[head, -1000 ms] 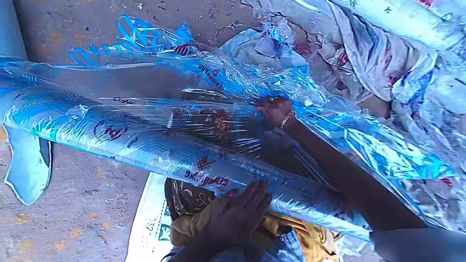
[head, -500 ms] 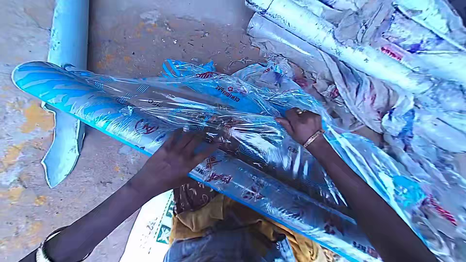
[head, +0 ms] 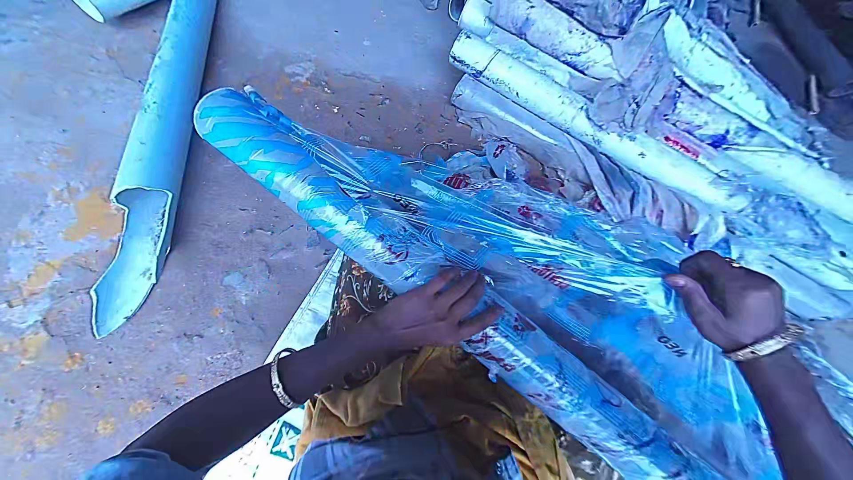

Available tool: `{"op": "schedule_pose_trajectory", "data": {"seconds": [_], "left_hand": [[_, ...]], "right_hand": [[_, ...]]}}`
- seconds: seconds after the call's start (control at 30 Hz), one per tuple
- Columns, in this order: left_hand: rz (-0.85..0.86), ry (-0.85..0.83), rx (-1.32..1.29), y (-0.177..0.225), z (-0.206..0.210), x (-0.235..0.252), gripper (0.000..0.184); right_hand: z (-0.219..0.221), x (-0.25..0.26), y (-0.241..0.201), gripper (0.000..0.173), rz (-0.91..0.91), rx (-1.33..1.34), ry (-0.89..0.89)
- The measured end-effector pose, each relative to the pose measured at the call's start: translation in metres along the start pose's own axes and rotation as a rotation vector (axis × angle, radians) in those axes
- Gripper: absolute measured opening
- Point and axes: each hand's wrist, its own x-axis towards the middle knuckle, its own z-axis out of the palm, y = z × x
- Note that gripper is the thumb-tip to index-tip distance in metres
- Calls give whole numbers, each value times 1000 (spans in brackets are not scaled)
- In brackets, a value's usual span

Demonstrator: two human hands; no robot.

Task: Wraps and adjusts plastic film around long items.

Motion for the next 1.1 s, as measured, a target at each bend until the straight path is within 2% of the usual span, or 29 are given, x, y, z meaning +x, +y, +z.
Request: {"op": "schedule_pose_trajectory", "data": {"seconds": [0.1, 0.2, 0.27, 0.3, 0.4, 0.43, 0.5, 0.53, 0.6, 0.63, 0.7, 0.77, 0.8, 0.87, 0.9, 0.97, 1.03, 1.1], "left_hand": [[-50, 1, -39, 8, 12, -6, 41], [-132, -7, -27, 15, 10, -18, 43], [-168, -27, -33, 18, 6, -23, 44], [-178, -37, -43, 19, 5, -23, 45], [-187, -41, -77, 20, 5, -17, 47], [-184, -39, -96, 18, 6, -14, 47], [-173, -64, -146, 14, 6, -8, 50], [-166, -76, -176, 11, 6, -6, 51], [-149, -70, -227, 6, 6, -7, 49], [-138, -66, -267, 4, 6, -9, 46], [-120, -26, -400, -2, 4, -15, 51], [-142, 145, -472, -9, 1, -26, 40], [-203, 301, -427, -15, -1, -30, 30], [-423, 537, -240, -34, -3, -34, 29], [-526, 554, -172, -45, -1, -35, 34], [-632, 399, -126, -60, 9, -41, 51], [-634, 252, -88, -61, 23, -48, 60], [-658, 236, -65, -53, 28, -53, 60]], "right_hand": [[18, 5, 24, 92, 125, 432, -236], [37, 29, 28, 105, 227, 714, -486], [36, 56, 22, 113, 288, 781, -543], [31, 75, 14, 105, 285, 748, -500], [8, 143, -53, 49, 156, 560, -321], [6, 160, -88, 38, 109, 544, -277], [21, 181, -160, 36, 37, 557, -259], [33, 185, -197, 42, 26, 572, -319], [59, 188, -256, 60, 59, 526, -547], [72, 190, -276, 65, 69, 476, -661], [92, 193, -296, 59, 61, 417, -758], [101, 191, -297, 50, -11, 358, -634], [106, 188, -293, 47, -93, 318, -501], [120, 184, -281, 42, -253, 273, -255], [127, 184, -274, 38, -278, 274, -213], [131, 189, -264, 27, -253, 273, -272], [133, 196, -258, 28, -268, 217, -313], [144, 202, -251, 33, -368, 187, -226]]}}
